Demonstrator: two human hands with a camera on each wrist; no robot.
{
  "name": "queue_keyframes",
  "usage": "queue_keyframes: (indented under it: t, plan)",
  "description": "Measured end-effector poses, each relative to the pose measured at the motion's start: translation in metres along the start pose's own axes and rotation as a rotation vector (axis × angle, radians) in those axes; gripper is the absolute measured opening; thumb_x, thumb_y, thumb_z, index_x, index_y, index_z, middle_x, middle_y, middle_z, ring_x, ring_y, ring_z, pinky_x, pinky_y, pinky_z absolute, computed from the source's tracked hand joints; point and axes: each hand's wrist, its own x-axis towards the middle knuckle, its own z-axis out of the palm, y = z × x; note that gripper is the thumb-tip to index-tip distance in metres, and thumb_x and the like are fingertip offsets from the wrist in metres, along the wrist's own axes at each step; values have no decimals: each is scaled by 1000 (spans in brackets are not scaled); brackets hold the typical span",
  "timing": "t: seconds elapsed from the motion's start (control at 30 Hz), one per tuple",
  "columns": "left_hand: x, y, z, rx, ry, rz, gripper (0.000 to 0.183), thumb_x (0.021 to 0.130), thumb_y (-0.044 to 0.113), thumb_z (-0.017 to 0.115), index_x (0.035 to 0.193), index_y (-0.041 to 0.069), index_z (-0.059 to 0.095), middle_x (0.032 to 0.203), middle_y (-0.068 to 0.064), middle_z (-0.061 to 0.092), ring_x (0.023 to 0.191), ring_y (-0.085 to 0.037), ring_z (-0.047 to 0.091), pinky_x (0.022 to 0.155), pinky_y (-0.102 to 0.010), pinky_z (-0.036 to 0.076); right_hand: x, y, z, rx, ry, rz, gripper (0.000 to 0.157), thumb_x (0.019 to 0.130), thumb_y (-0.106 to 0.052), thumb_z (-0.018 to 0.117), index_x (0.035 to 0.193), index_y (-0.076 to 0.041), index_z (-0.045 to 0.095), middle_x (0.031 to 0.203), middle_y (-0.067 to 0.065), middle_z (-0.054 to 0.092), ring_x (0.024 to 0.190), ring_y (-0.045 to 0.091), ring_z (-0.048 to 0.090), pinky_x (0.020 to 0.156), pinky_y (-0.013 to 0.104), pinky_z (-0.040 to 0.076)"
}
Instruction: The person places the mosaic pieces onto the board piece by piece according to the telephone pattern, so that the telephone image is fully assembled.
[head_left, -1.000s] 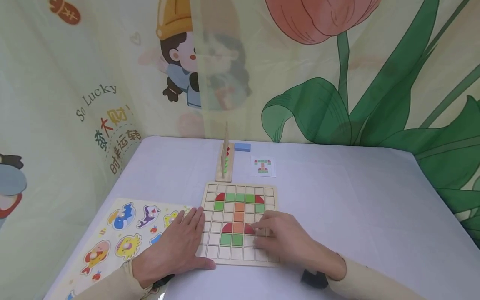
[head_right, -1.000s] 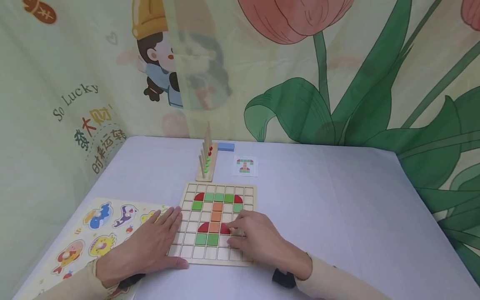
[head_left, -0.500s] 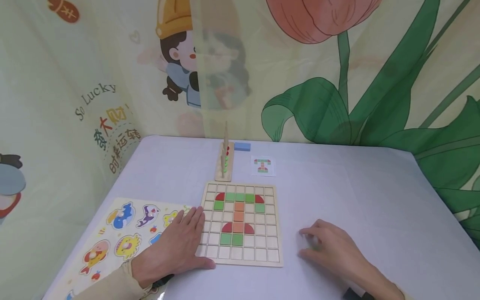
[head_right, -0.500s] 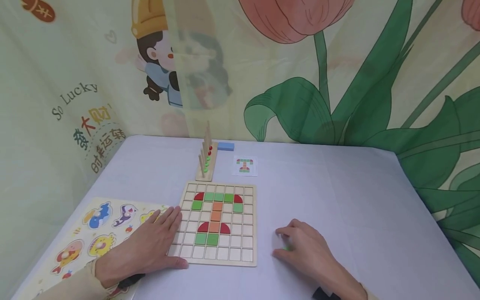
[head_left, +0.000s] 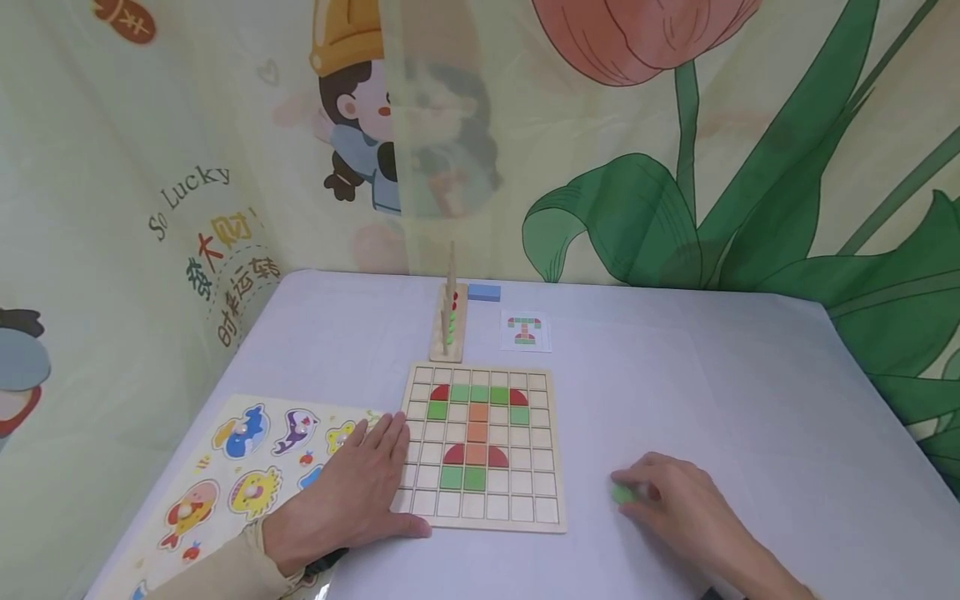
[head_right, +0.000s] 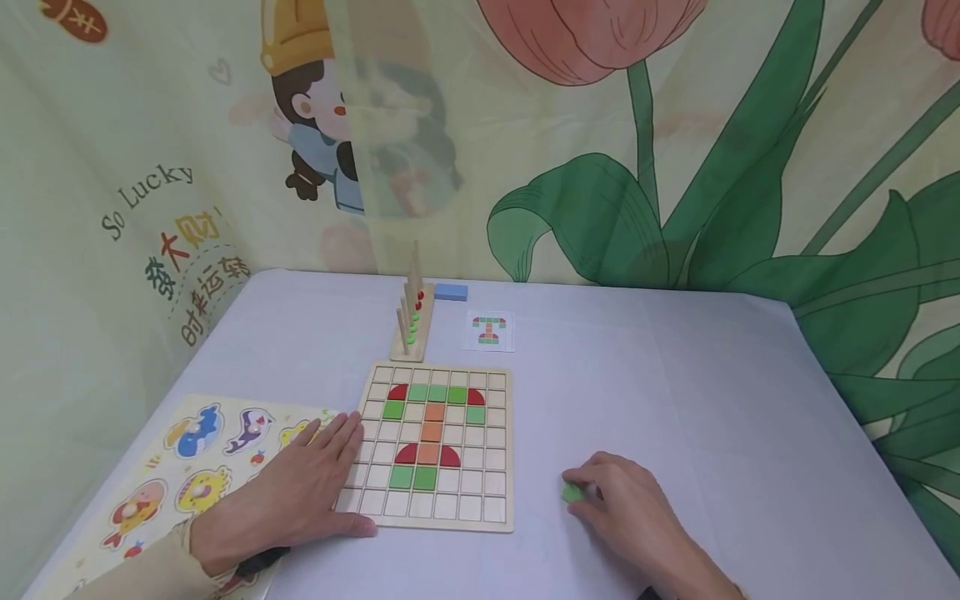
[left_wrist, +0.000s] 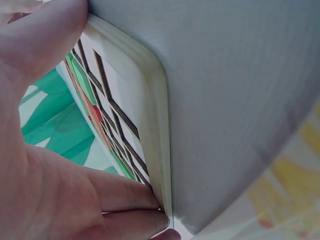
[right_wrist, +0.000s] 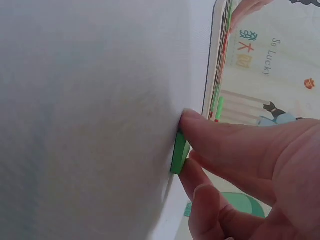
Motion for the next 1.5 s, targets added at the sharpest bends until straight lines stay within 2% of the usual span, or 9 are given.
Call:
queue_keyframes:
  t: [0.33,0.43,0.7,1.07,1.3,1.5]
  plan:
    - [0,1,-2,33,-13,-5,121,75,83,65,153,-6,40,163,-22,38,152,-38,37,124,-57,31,3,-3,2,-12,-11,24,29,78,-12,87,105,-18,82,95,-11,71,75,7,52,61,20,44]
    - [1,1,-1,39,-11,-5,121,75,83,65,153,-6,41,163,-22,38,152,-38,37,124,-57,31,4,-8,3,-16,-11,1,29,79,-12,87,106,-19,81,94,-12,69,76,5,52,63,20,46]
    - [-1,0,-1,24,-2,2,121,76,83,65,152,-7,41,163,-23,38,152,-39,37,124,-57,31,10,-36,-1,45,35,-166,31,78,-12,88,107,-20,82,90,-19,65,76,-1,51,64,16,46]
    - [0,1,-1,26,-10,-5,121,76,83,65,153,-6,40,163,-22,37,152,-38,37,124,-57,31,37,-77,7,212,-55,-406,32,81,-17,86,113,-13,80,93,-14,67,72,2,52,62,17,46]
    - [0,1,-1,23,-7,-4,121,75,83,66,153,-6,40,163,-22,38,152,-38,37,124,-57,31,47,-90,20,244,-157,-460,30,83,-18,84,113,-16,81,91,-14,69,73,-1,53,62,17,46]
    - [-1,1,-1,24,5,1,120,75,83,66,152,-7,41,163,-23,38,152,-38,38,124,-57,32,52,-94,28,252,-174,-488,27,83,-13,83,110,-14,82,95,-9,74,83,-1,58,69,16,49]
